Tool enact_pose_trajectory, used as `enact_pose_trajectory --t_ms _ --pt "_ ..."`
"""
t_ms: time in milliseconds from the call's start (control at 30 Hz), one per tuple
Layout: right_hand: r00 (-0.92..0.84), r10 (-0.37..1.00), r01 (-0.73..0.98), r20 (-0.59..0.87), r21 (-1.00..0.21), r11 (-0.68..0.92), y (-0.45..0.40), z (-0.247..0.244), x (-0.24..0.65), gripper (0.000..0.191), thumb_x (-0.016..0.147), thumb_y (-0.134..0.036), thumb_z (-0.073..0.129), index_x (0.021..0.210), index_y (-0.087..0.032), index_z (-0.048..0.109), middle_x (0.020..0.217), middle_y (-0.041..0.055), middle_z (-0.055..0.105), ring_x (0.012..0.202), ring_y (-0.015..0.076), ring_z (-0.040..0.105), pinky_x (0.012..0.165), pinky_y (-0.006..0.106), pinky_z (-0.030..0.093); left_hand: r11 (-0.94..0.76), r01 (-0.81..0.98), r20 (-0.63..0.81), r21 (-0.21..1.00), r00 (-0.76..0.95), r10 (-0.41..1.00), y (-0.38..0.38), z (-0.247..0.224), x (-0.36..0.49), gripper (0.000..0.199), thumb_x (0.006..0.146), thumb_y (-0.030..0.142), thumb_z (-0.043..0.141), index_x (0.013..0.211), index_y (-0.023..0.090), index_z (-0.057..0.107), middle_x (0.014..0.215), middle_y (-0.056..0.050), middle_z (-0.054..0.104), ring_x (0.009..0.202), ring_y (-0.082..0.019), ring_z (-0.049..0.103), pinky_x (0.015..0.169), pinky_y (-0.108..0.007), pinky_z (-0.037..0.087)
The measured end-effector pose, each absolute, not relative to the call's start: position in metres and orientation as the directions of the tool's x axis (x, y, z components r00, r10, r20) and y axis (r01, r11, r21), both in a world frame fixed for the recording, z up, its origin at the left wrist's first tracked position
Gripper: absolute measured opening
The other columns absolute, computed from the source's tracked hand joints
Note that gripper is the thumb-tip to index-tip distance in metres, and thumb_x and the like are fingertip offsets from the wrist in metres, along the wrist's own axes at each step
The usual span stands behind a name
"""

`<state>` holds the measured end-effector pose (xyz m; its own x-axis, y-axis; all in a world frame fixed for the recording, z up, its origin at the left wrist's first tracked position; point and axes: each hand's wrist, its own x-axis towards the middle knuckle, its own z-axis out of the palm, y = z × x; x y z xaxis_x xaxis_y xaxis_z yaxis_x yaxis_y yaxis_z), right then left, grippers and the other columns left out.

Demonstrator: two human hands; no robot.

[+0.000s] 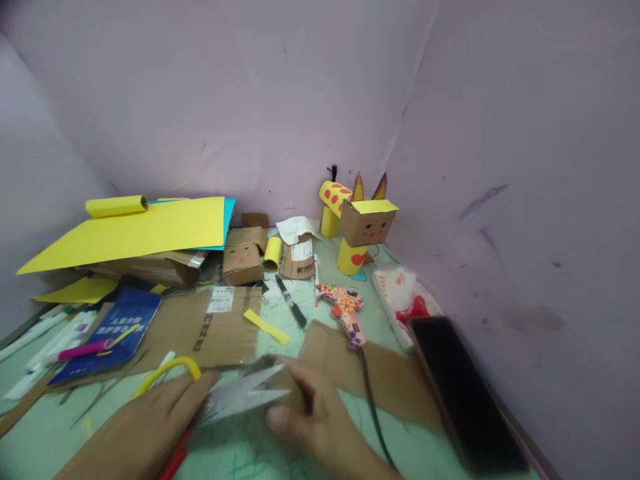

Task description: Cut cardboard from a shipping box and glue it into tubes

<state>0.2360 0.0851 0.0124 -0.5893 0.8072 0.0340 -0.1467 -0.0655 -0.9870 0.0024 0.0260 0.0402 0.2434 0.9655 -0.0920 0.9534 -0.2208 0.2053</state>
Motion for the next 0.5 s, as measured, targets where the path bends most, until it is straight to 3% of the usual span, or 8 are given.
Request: enact_pose_trajectory --t_ms 100,333,500 --pt "-0.584 0.811 -0.158 0.041 -0.985 -0.065 0.0859 0.0109 0.2360 0.036 0.076 -0.043 0.067 0.103 -0.020 0.069 0.087 0.0029 0.064 0.084 0.0226 0.057 0.075 0.029 0.042 -0.228 0.949 -0.121 0.220 0.258 0.959 0.0285 0.0406 0.0036 0.056 0.075 0.008 0.038 0.127 0.025 0.053 0.110 -0.011 0.067 0.096 -0.026 0.063 0.085 -0.038 0.050" --pt "-0.581 0.813 -0.165 0.041 -0.984 -0.068 0.0848 0.0071 0.2363 0.036 0.077 -0.039 0.068 0.109 -0.024 0.067 0.098 0.0038 0.067 0.094 0.0258 0.059 0.081 0.031 0.043 -0.262 0.946 -0.200 0.194 0.299 0.933 0.0310 0.0431 0.0032 0.059 0.071 0.006 0.037 0.124 0.025 0.054 0.105 -0.010 0.068 0.092 -0.027 0.065 0.078 -0.038 0.052" --pt "-0.570 0.821 -0.180 0.021 -0.979 -0.100 0.0850 0.0045 0.2352 0.039 0.076 -0.039 0.069 0.111 -0.023 0.066 0.101 0.0045 0.066 0.096 0.0254 0.058 0.083 0.032 0.043 -0.216 0.924 -0.174 0.314 0.280 0.944 0.0292 0.0379 0.0015 0.054 0.074 0.009 0.039 0.121 0.029 0.056 0.096 -0.006 0.071 0.086 -0.023 0.067 0.076 -0.031 0.051"
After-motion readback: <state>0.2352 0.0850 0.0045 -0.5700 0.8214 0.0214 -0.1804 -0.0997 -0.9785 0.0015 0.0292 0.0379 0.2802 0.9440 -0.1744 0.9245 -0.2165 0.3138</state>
